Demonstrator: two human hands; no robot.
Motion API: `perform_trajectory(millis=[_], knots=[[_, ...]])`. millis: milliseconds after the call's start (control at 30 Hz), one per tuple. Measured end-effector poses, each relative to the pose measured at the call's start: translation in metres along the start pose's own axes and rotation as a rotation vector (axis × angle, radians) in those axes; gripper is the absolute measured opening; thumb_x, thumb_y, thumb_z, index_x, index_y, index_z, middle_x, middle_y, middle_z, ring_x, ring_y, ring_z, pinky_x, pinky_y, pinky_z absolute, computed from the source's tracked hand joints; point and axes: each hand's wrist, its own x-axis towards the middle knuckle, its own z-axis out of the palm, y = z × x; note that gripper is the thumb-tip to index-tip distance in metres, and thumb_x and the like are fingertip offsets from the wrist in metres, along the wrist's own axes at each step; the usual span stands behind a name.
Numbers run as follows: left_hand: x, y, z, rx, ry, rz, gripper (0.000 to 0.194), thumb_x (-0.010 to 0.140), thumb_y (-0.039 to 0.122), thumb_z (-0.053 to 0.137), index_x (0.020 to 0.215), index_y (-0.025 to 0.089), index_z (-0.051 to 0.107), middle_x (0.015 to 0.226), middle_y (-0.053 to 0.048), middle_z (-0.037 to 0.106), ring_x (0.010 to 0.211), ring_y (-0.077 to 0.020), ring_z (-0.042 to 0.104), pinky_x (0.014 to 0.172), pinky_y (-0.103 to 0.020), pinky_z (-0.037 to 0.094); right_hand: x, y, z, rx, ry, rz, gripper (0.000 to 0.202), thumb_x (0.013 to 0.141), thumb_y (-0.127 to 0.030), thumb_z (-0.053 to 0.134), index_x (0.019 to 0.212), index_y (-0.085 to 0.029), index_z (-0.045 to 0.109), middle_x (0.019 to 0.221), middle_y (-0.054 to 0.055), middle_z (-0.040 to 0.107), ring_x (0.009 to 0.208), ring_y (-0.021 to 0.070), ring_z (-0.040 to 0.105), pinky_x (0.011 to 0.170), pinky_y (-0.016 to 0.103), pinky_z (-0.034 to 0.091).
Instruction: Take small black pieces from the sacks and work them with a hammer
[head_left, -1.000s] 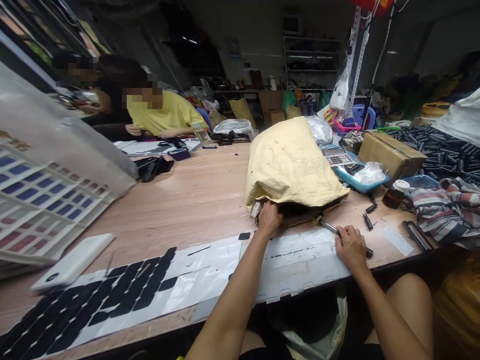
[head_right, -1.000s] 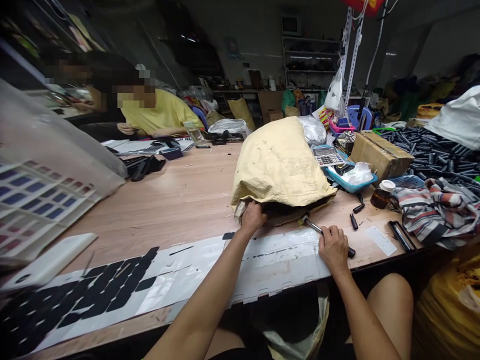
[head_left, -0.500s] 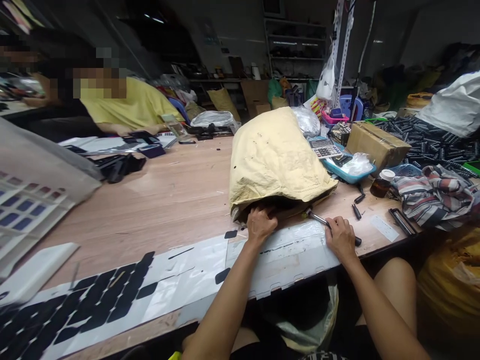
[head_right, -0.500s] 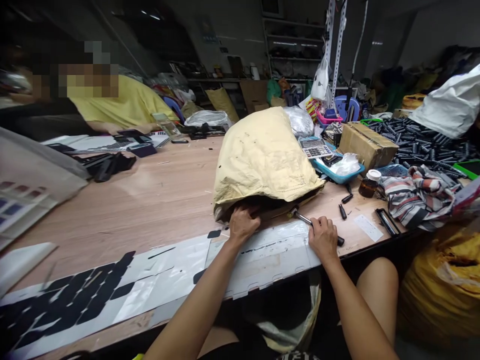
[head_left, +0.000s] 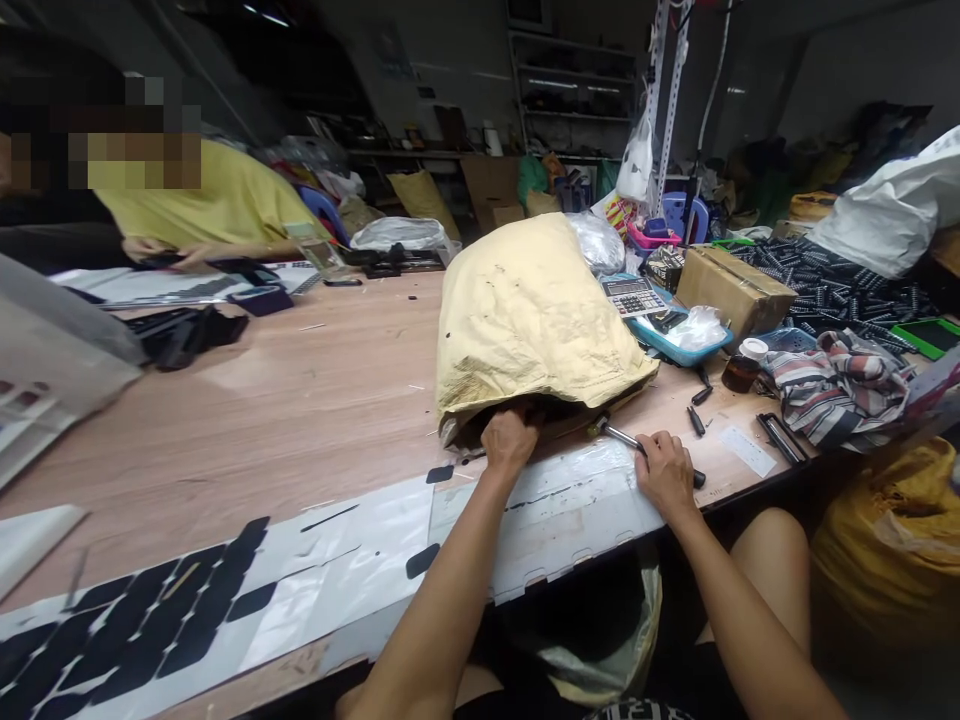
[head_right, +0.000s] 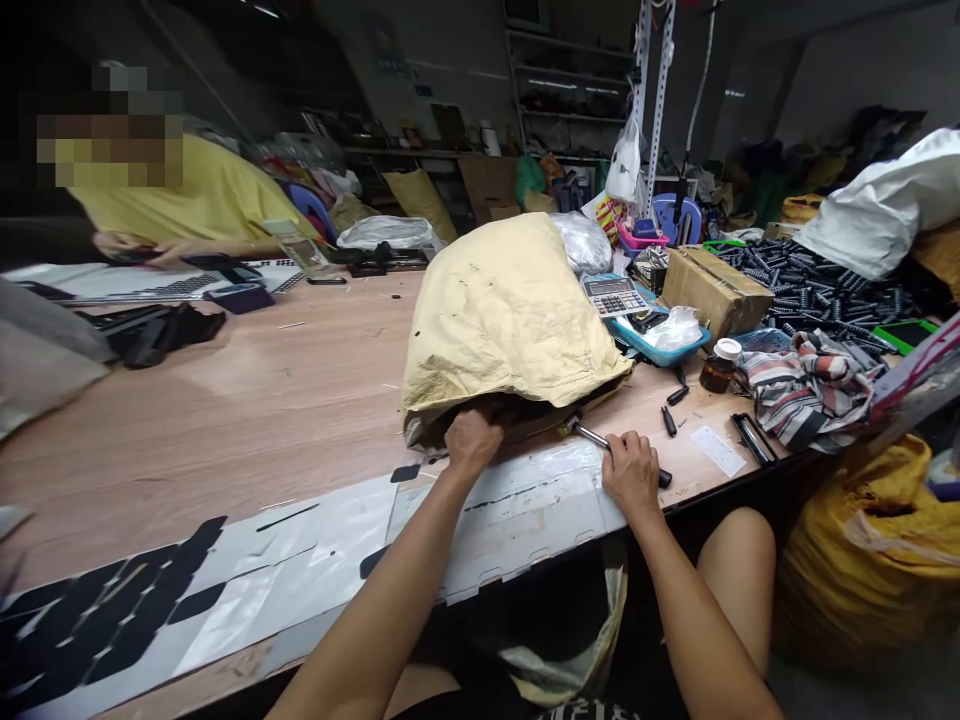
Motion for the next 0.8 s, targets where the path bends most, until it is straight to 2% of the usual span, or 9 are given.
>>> perform_trajectory(millis=[100, 200, 300, 467, 567, 633, 733, 800], knots=[[-0.026, -0.006, -0.003, -0.123, 0.005, 0.035, 0.034, 0.087, 0.041, 0.066, 0.111, 0.021, 0.077, 0.106, -0.011, 0.07, 0.096, -0.0273, 0.066, 0.078, -0.034, 0.049, 0.0, 0.0, 0.001, 0.011, -0.004, 0.023, 0.025, 0.092, -0.025, 0.057, 0.115, -0.022, 0.066, 0.108, 0.008, 0.061, 0.098, 0.0226, 0.048, 0.081, 0.033, 0.033], [-0.055, -0.005, 0.004, -0.3, -0.166, 0.21, 0.026, 0.085, 0.039, 0.07, 0.103, 0.022, 0.077, 0.094, -0.005, 0.068, 0.087, -0.0203, 0.065, 0.075, -0.029, 0.048, 0.002, 0.0, 0.002, -0.003, -0.02, 0.038, 0.017, 0.092, -0.027, 0.058, 0.106, -0.02, 0.066, 0.108, 0.008, 0.061, 0.098, 0.0223, 0.048, 0.081, 0.033, 0.032], [-0.073, -0.001, 0.015, -0.339, -0.245, 0.262, 0.022, 0.084, 0.036, 0.072, 0.102, 0.024, 0.077, 0.09, -0.002, 0.065, 0.087, -0.0193, 0.063, 0.074, -0.028, 0.046, 0.004, 0.0, 0.0, -0.02, -0.043, 0.045, 0.014, 0.093, -0.027, 0.057, 0.102, -0.02, 0.065, 0.107, 0.008, 0.061, 0.098, 0.0224, 0.048, 0.081, 0.033, 0.032], [-0.076, -0.003, 0.02, -0.402, -0.257, 0.278, 0.022, 0.083, 0.033, 0.072, 0.103, 0.024, 0.076, 0.092, -0.002, 0.065, 0.084, -0.0178, 0.062, 0.074, -0.029, 0.044, -0.01, -0.005, -0.017, -0.031, -0.077, 0.096, 0.014, 0.093, -0.023, 0.054, 0.105, -0.018, 0.062, 0.107, 0.009, 0.063, 0.098, 0.0223, 0.051, 0.08, 0.031, 0.034], [-0.073, -0.005, 0.02, -0.437, -0.256, 0.279, 0.022, 0.082, 0.032, 0.074, 0.102, 0.023, 0.077, 0.092, -0.002, 0.066, 0.083, -0.0174, 0.062, 0.075, -0.029, 0.044, -0.03, -0.009, -0.033, -0.031, -0.111, 0.119, 0.017, 0.095, -0.019, 0.051, 0.108, -0.017, 0.06, 0.093, 0.007, 0.067, 0.089, 0.0207, 0.058, 0.077, 0.03, 0.036], [-0.073, -0.006, 0.022, -0.463, -0.259, 0.292, 0.021, 0.081, 0.032, 0.075, 0.1, 0.023, 0.078, 0.092, -0.001, 0.067, 0.085, -0.0172, 0.062, 0.077, -0.029, 0.044, -0.043, -0.013, -0.042, 0.002, -0.151, 0.112, 0.024, 0.096, -0.019, 0.05, 0.117, -0.018, 0.06, 0.085, 0.004, 0.069, 0.08, 0.0196, 0.061, 0.073, 0.029, 0.038], [-0.072, -0.006, 0.024, -0.483, -0.264, 0.305, 0.02, 0.081, 0.032, 0.076, 0.098, 0.024, 0.079, 0.089, -0.001, 0.067, 0.084, -0.0164, 0.062, 0.076, -0.029, 0.044, -0.056, -0.018, -0.049, 0.081, -0.145, 0.024, 0.044, 0.095, -0.017, 0.049, 0.138, -0.024, 0.055, 0.103, 0.003, 0.073, 0.086, 0.0184, 0.066, 0.074, 0.027, 0.044], [-0.073, -0.006, 0.025, -0.481, -0.258, 0.301, 0.02, 0.08, 0.032, 0.077, 0.098, 0.025, 0.079, 0.087, 0.0, 0.066, 0.082, -0.0163, 0.062, 0.076, -0.029, 0.044, -0.06, -0.023, -0.049, 0.106, -0.132, -0.028, 0.051, 0.094, -0.015, 0.048, 0.142, -0.03, 0.055, 0.11, 0.002, 0.073, 0.091, 0.0171, 0.068, 0.076, 0.025, 0.047]])
